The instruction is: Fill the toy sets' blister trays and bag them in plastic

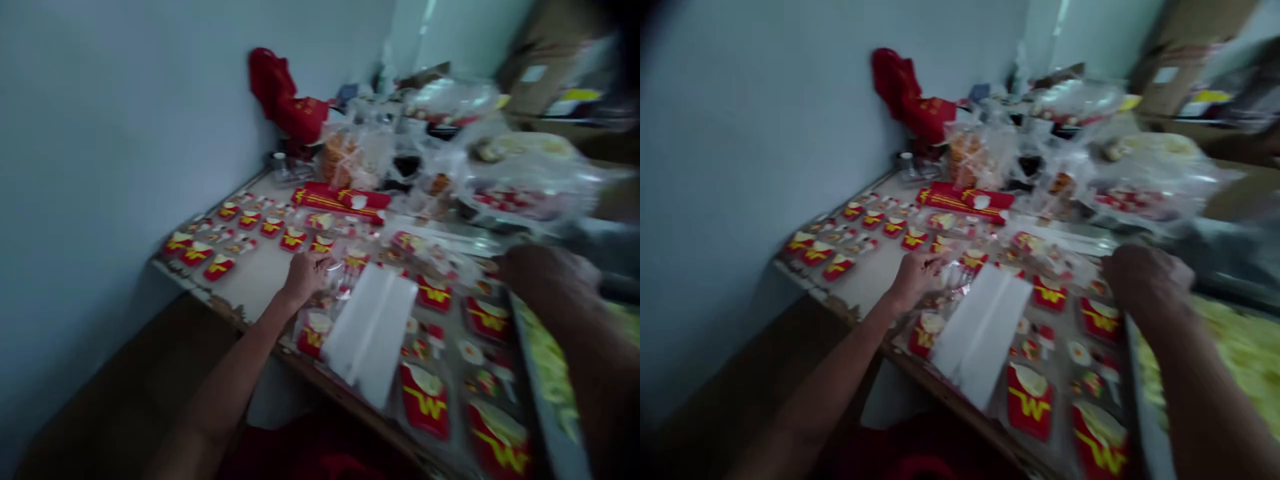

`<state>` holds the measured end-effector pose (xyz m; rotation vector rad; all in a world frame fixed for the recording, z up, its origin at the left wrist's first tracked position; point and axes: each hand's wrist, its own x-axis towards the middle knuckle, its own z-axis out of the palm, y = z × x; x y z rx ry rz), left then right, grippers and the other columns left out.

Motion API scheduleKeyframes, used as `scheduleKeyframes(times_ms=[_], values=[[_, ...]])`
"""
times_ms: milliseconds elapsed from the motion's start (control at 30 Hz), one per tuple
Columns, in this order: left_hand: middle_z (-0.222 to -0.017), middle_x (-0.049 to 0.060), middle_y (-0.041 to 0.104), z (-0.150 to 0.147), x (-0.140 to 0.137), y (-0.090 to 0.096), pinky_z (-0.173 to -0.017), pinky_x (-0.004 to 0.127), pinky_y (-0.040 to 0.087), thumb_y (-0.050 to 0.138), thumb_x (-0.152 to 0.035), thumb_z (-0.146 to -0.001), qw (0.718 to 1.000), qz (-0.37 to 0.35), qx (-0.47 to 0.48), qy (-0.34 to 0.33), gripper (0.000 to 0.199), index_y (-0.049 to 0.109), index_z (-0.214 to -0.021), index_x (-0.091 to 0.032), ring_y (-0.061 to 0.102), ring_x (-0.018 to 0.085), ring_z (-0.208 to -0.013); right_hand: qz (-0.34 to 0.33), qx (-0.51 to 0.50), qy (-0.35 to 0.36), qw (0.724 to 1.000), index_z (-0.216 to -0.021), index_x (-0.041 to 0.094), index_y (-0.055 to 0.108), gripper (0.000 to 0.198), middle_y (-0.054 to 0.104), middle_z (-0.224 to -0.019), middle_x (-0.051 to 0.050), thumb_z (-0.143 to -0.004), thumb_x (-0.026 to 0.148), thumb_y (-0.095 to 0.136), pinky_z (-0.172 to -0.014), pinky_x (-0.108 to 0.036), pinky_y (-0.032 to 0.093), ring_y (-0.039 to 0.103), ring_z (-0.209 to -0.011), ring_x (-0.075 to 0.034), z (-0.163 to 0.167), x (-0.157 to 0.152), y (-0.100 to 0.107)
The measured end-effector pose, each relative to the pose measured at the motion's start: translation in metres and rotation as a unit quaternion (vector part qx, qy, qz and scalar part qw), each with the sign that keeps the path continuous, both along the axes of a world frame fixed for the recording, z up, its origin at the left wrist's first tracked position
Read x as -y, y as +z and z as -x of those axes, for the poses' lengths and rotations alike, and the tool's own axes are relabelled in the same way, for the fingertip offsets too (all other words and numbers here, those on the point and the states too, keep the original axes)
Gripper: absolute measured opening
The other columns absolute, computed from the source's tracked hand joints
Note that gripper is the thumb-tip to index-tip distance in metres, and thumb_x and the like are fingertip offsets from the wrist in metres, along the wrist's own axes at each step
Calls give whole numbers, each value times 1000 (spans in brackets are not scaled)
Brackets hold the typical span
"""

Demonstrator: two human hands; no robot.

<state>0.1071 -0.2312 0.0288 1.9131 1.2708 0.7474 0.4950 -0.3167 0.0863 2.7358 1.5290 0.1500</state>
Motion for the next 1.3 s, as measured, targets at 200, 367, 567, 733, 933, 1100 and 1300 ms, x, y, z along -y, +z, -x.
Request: scheduleKeyframes(times_ms=[200, 367, 567, 733, 933, 1100, 1300], values=[[-57, -5, 54, 161, 35, 7, -53, 21, 35, 89, -49, -61, 907, 130, 314, 248, 41, 65, -69, -16, 45, 8, -52, -113, -238, 443, 857, -103, 26, 76, 22, 78, -96, -6, -94, 39, 61, -75, -36, 53, 73, -84, -26, 210, -87, -30], [-60, -4, 58, 283, 77, -5, -51, 20, 37, 92, -45, -60, 858, 223, 336, 320, 40, 68, -75, -16, 48, 8, -50, -17, -195, 729, 656, -145, 16, 54, 71, 53, -150, -17, -77, 17, 73, -112, -51, 41, 47, -140, -34, 420, -179, -61], [-92, 7, 76, 355, 78, -39, -68, 25, 49, 91, -46, -64, 837, 310, 313, 324, 49, 79, -102, -17, 65, 16, -75, 164, -64, 749, 639, -146, 22, 54, 91, 52, -147, -18, -64, 33, 91, -107, -59, 41, 49, -134, -42, 516, -243, -68], [-77, 4, 71, 370, 69, -63, -62, 24, 44, 92, -50, -59, 845, 304, 281, 339, 45, 78, -84, -15, 58, 14, -66, 199, -133, 729, 641, -141, 26, 60, 80, 59, -137, -13, -69, 46, 90, -95, -41, 49, 60, -119, -32, 512, -255, -72], [-71, 2, 66, 359, 65, -64, -62, 25, 41, 88, -57, -59, 866, 298, 249, 316, 46, 74, -74, -16, 55, 14, -65, 147, -113, 735, 652, -127, 24, 68, 64, 67, -124, -9, -71, 42, 91, -90, -35, 45, 61, -114, -29, 509, -249, -86], [-65, -1, 62, 353, 64, -54, -59, 25, 36, 91, -53, -53, 879, 251, 231, 334, 43, 71, -67, -18, 50, 12, -62, 93, -68, 771, 627, -135, 21, 61, 56, 66, -128, -13, -88, 44, 78, -93, -38, 41, 59, -117, -30, 496, -241, -90], [-83, 4, 73, 344, 63, -47, -63, 26, 42, 88, -56, -62, 867, 315, 259, 285, 47, 79, -90, -19, 59, 15, -68, 61, 11, 798, 599, -155, 25, 40, 67, 61, -135, -15, -96, 46, 65, -94, -42, 39, 55, -116, -33, 485, -232, -99]])
